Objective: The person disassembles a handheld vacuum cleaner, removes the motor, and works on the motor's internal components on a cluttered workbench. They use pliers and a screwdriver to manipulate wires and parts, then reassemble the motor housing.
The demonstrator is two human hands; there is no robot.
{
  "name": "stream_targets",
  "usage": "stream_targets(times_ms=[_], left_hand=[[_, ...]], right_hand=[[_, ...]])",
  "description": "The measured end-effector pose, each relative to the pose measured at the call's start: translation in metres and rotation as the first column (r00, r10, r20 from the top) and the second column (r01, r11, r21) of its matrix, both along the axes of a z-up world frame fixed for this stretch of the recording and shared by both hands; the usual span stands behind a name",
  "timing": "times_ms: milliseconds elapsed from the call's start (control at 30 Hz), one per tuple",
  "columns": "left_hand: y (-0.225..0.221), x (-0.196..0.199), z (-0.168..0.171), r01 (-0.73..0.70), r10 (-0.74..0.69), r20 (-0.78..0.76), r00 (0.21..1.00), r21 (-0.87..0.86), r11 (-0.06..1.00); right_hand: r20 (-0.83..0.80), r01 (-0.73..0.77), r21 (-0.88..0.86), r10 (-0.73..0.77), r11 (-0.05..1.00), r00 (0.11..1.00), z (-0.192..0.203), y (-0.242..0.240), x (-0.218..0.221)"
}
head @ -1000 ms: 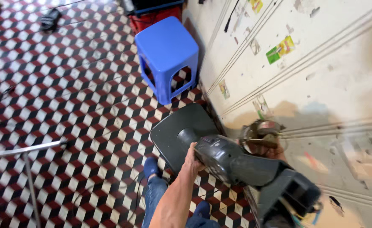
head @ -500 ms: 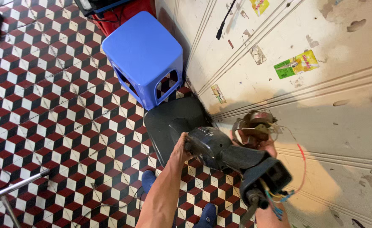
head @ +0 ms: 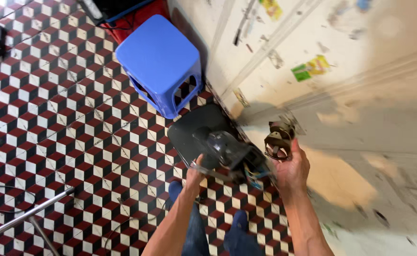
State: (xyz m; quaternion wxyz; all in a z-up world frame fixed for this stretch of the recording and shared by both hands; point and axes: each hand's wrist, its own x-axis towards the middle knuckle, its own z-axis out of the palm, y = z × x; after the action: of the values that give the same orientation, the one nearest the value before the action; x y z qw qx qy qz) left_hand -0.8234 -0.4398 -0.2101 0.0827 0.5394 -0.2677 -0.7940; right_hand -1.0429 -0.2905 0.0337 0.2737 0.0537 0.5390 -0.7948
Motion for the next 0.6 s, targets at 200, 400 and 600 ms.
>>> stream_targets(times_ms=[200,400,600], left_hand=[[0.145,0.049,0.203,0.347,-0.345,0.042,0.938,-0.159,0.924],[0.198,-0.023,0.393,-0.075,-0.083,-0.397,0.914,-0.365,0.928],[0.224,-0.069,0.450,-0.408,0.209,-0.516,0.831,-0.311,0.858]], right_hand=[[-0.169,0.095,0.261,-0.051,0.961,0.984,0.101,0.046,0.052],[-0.527,0.037,0.304,0.136,0.952,0.839,0.144,0.080,0.077],[-0.594,-0.242,0.124,0.267,0.962,0.759,0.171,0.100,0.085]])
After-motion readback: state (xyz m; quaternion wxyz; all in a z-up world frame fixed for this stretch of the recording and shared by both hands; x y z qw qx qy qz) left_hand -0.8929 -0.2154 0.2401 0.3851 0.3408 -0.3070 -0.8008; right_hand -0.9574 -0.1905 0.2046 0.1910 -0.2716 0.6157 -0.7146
